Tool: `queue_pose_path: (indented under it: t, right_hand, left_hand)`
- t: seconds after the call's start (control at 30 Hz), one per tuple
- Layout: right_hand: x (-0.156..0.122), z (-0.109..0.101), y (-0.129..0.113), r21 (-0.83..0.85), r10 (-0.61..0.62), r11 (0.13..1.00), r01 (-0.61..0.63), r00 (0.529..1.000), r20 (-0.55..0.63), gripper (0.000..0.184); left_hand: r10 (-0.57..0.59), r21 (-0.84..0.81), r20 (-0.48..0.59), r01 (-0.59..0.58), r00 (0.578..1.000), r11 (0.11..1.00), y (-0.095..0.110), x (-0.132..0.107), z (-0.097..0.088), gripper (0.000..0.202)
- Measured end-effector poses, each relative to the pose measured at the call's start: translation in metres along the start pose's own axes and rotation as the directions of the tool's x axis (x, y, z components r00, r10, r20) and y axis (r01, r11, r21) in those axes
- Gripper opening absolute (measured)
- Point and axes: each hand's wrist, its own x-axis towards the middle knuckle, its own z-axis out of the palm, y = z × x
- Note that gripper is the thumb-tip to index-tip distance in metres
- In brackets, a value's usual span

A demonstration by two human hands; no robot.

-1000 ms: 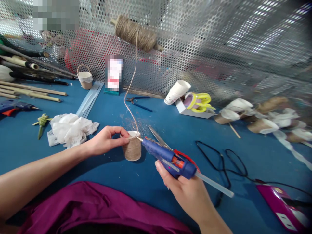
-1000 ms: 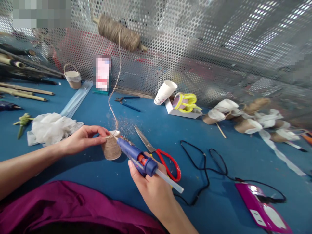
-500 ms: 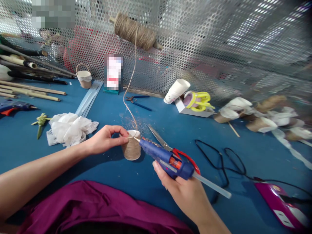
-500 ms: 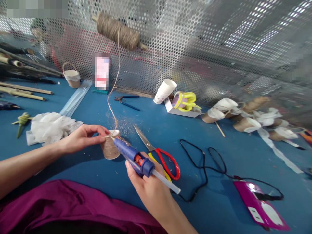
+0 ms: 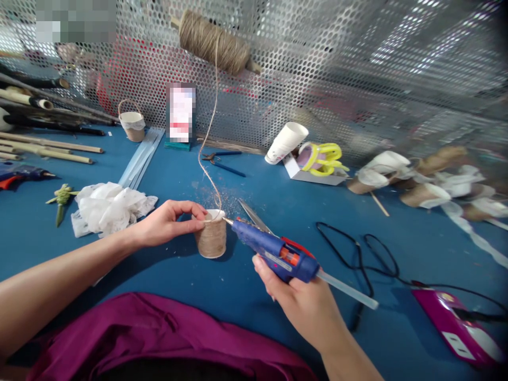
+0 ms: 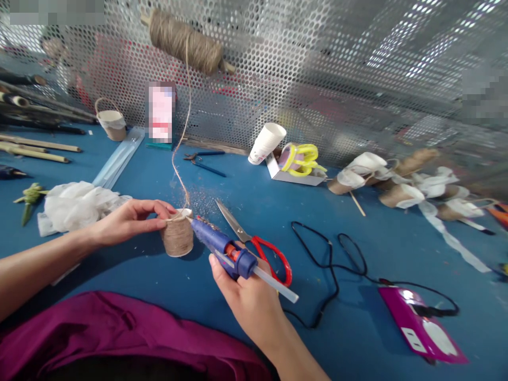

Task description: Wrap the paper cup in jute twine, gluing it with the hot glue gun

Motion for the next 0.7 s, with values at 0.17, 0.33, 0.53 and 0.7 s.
queue_pose_path:
  t: [0.17,0.33,0.53,0.7]
  right_hand:
    - [-0.0037,0.0017,-0.0010,0.007,-0.004,1.000,0.004,1.000,-0.004,0.033]
    - [-0.0062,0.0020,-0.0010,0.051,0.012,0.999,-0.013,1.000,0.013,0.029]
    - [0.0005,-0.0006,0.0008,0.077,0.044,0.996,-0.046,0.998,0.038,0.031]
    - [0.0018,-0.0005,0.0030,0.123,0.071,0.989,-0.079,0.995,0.067,0.031]
  left_hand:
    - [0.015,0.012,0.012,-0.015,1.000,1.000,0.0010,0.0000,-0.0008,0.011]
    - [0.027,0.021,0.020,-0.027,0.999,0.999,0.0000,0.0002,-0.0018,0.011]
    - [0.032,0.018,0.024,-0.033,0.999,0.999,0.0004,0.0008,-0.0036,0.015]
    - [0.029,0.026,0.024,-0.030,0.999,0.999,0.0006,0.0008,-0.0045,0.013]
